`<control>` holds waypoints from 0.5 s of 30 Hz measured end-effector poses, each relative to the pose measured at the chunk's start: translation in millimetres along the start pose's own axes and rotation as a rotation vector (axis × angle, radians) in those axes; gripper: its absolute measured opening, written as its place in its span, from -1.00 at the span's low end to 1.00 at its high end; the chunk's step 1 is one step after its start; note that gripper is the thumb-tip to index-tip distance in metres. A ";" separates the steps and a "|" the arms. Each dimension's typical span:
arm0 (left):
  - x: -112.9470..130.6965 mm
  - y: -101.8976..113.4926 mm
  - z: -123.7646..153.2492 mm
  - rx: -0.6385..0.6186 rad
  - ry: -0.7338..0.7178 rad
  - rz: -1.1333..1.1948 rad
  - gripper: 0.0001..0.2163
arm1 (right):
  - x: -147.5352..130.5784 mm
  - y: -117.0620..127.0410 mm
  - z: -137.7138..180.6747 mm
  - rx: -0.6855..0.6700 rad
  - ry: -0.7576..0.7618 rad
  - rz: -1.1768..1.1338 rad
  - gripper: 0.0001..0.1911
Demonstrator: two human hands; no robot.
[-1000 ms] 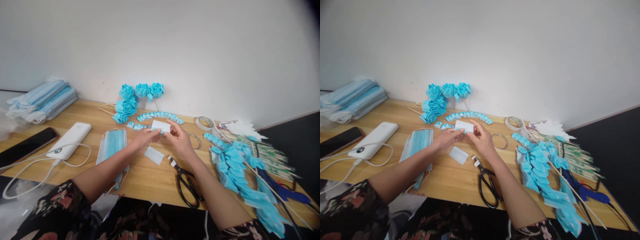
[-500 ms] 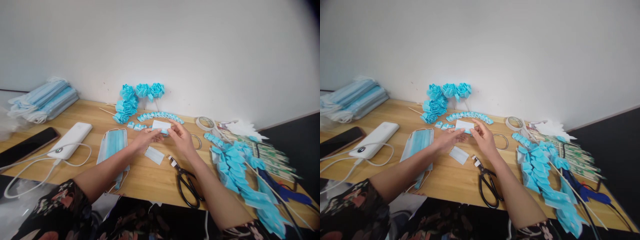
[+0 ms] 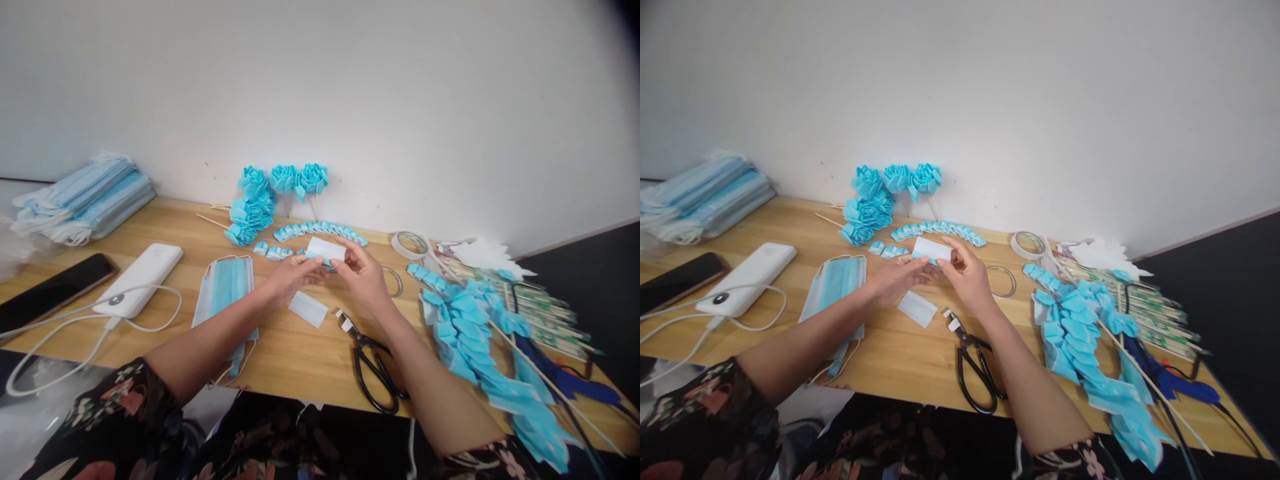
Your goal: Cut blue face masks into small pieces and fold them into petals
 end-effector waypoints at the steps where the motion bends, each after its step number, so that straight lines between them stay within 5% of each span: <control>1: -1.0 -0.4 0.4 0.003 0.009 -0.008 -0.66 | -0.4 -0.1 0.1 0.012 0.003 -0.004 -0.50; 7: 3.5 0.9 1.9 0.056 0.010 0.010 -0.68 | -3.7 4.4 -0.2 -0.004 0.070 0.081 -0.57; 15: 8.0 4.9 0.4 0.057 0.048 0.132 -0.77 | -12.1 12.7 -3.0 -0.006 0.509 0.464 -0.58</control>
Point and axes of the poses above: each hand's wrist, its own z-axis away from the middle knuckle, its own y-axis out of the back of the hand, x = y × z, the point moved 2 cm from there along -z, towards the middle knuckle, and after that the axes turned 4 degrees about -x, right-handed, at the moved point
